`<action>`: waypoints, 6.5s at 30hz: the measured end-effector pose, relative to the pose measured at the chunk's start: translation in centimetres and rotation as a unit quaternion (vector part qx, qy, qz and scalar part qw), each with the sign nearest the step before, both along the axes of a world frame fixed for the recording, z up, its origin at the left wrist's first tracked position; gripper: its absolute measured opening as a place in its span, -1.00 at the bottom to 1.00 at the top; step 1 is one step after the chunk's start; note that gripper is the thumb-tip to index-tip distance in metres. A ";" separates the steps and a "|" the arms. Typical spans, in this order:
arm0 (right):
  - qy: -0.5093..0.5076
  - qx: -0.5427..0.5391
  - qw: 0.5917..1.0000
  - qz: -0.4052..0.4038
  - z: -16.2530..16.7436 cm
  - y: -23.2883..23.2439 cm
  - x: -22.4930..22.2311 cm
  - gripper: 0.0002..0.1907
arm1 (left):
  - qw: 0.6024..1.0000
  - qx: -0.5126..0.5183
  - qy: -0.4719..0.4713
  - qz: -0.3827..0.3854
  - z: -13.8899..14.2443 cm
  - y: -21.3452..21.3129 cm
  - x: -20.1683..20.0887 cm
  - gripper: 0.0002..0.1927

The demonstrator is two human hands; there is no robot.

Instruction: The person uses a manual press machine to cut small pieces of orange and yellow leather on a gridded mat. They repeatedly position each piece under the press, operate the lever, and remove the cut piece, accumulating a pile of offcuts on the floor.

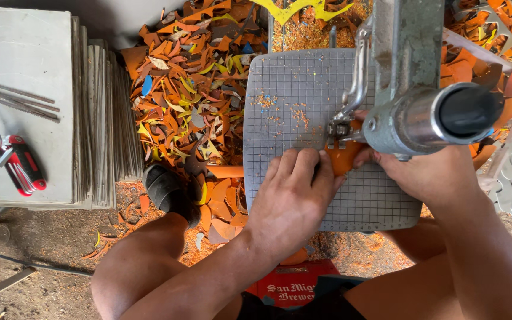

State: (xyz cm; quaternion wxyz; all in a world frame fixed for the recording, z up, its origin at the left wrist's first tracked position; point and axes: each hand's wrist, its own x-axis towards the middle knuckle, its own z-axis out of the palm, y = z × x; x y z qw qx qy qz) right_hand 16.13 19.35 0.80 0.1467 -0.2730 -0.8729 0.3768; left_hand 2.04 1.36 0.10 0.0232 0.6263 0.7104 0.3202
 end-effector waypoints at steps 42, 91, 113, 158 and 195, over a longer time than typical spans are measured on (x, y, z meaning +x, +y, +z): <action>-0.079 0.204 0.976 -0.015 0.6 -6.3 -0.7 -0.67 | 0.988 -0.143 0.017 -0.061 1.2 1.2 -5.6 -0.05; -0.197 0.276 0.925 0.175 -2.9 4.2 -1.1 -0.58 | 0.986 -0.128 0.045 0.102 -0.1 2.8 -0.8 -0.04; -0.012 0.078 0.995 -0.054 1.4 6.6 1.3 -0.35 | 0.958 -0.123 0.121 0.229 1.1 -0.5 -11.7 -0.20; -0.081 -0.017 0.996 -0.041 2.0 -6.7 2.8 -0.64 | 0.990 -0.003 -0.073 -0.123 3.6 -6.1 -3.4 -0.51; -0.039 0.332 0.942 -0.016 1.1 -8.1 -0.6 -0.77 | 0.997 -0.046 0.057 -0.011 1.4 -3.1 -1.1 -0.53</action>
